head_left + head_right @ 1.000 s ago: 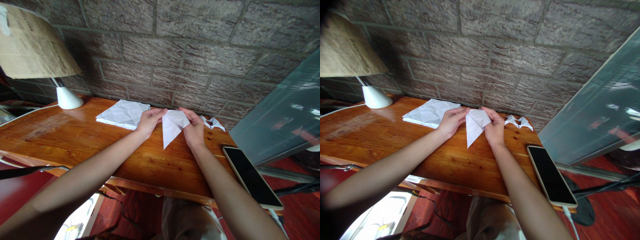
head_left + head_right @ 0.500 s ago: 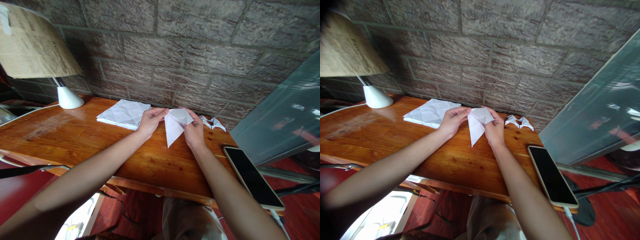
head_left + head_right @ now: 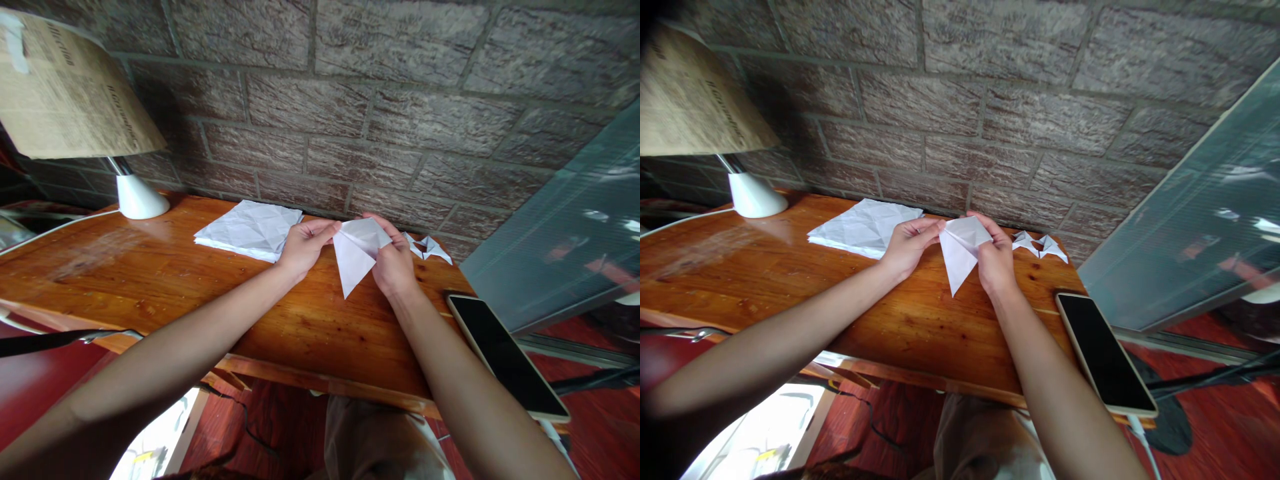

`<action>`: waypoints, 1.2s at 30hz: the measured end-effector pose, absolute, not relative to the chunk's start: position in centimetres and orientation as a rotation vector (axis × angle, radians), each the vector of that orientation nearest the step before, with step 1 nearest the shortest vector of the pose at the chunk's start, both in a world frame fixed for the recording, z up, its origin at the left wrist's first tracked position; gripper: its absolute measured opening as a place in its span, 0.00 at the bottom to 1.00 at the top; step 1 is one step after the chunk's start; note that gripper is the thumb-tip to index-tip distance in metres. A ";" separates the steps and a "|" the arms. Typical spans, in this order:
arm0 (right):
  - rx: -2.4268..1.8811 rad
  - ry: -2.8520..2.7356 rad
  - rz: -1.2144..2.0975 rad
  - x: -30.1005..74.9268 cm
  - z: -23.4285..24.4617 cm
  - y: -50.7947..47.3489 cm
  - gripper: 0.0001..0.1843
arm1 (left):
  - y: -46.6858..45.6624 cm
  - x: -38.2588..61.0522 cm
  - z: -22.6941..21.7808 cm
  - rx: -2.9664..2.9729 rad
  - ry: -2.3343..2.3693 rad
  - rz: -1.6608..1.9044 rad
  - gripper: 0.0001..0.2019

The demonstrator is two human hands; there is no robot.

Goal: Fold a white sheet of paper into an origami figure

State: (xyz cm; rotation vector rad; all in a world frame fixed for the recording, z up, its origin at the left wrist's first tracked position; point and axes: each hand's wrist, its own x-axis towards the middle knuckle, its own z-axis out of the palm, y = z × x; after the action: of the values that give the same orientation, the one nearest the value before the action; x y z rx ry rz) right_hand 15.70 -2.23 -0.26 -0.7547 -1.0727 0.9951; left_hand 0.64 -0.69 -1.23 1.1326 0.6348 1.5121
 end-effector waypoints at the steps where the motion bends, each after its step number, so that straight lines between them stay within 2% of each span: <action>1: -0.730 -1.058 1.011 15.7 -0.2 -2.3 0.17 | -0.7 0.7 -1.3 1.130 0.634 1.511 0.16; 9: -0.677 -1.059 0.925 15.0 0.1 -2.7 0.15 | -1.0 1.4 -0.9 1.053 0.603 1.503 0.17; 19: -0.798 -1.269 0.752 16.2 -0.2 -2.4 0.19 | -0.8 0.8 -0.8 0.974 0.606 1.506 0.17; 25: -0.797 -1.550 0.707 16.3 -0.3 -3.1 0.11 | -0.3 -0.2 -0.2 0.926 0.687 1.585 0.17; 36: -0.854 -1.577 0.321 16.9 -1.2 -3.0 0.21 | -0.3 0.1 -0.6 0.973 0.610 1.470 0.19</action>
State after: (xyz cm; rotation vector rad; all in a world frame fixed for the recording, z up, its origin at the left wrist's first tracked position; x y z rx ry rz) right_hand 16.87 -2.97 -1.18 -0.8540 -1.5774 0.3206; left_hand 0.12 -0.27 -0.60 0.9728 0.6098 1.4697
